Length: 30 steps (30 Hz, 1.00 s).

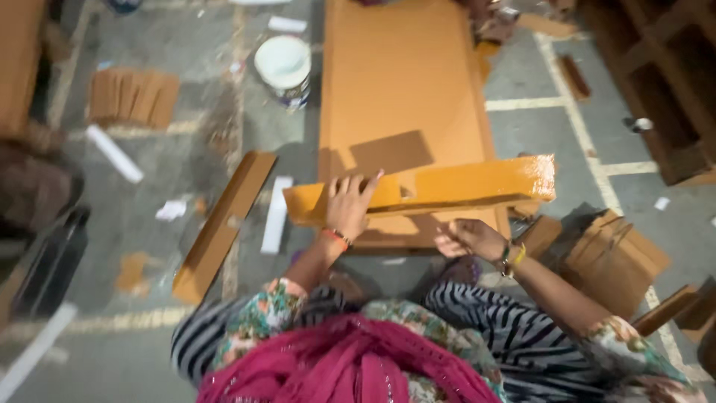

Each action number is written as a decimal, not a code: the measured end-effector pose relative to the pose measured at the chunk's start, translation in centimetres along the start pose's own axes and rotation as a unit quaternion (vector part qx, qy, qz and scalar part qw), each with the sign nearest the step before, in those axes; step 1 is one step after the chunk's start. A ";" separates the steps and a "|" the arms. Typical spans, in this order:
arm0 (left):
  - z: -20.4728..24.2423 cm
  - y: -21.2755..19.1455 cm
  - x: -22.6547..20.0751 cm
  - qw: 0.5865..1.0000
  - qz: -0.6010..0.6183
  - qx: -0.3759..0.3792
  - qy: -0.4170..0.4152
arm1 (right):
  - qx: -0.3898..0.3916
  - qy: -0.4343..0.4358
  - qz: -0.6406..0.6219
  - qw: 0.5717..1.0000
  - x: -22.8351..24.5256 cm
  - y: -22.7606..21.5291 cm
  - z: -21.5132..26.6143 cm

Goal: The person sits on the floor and assembles a cardboard box by folding the flaps and pressing the edges. They use a white cylindrical object to rub along the seams and edges of the box, likely to smooth or secure the folds.

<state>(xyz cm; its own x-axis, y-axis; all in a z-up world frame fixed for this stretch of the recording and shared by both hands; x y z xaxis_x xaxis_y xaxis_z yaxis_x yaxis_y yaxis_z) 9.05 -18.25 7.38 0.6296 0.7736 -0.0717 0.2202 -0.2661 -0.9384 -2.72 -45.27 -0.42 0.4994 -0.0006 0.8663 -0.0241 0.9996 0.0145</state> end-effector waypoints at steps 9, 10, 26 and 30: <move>1.8 2.7 -2.2 0.973 0.090 0.204 0.062 | -0.172 -0.469 0.694 0.519 12.6 10.2 9.9; 1.9 3.8 -2.6 0.957 0.107 0.258 0.070 | -0.164 -0.467 0.719 0.489 11.6 10.5 9.5; 11.5 18.5 -2.0 0.972 0.205 0.079 0.085 | 0.087 -0.296 0.496 0.812 -8.3 0.6 -3.8; 11.9 20.3 -1.8 0.983 0.159 0.080 0.039 | 0.003 -0.302 0.533 0.790 -8.1 1.9 -3.6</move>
<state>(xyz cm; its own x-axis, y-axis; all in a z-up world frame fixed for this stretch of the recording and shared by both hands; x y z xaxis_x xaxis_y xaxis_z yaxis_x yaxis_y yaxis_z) 3.54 -18.17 -15.57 0.7043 0.6180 -0.3493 -0.1133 -0.3878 -0.9147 -3.72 -43.24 -9.22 -0.3120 0.8264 0.4687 -0.1569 0.4418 -0.8833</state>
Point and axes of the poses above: each hand's wrist, its own z-axis away from the middle knuckle, its own y-axis out of the palm, x = y × z, the point moved 8 cm from there along -z, towards the middle knuckle, and after that the axes turned 11 degrees about -z, right-handed, at the moved point
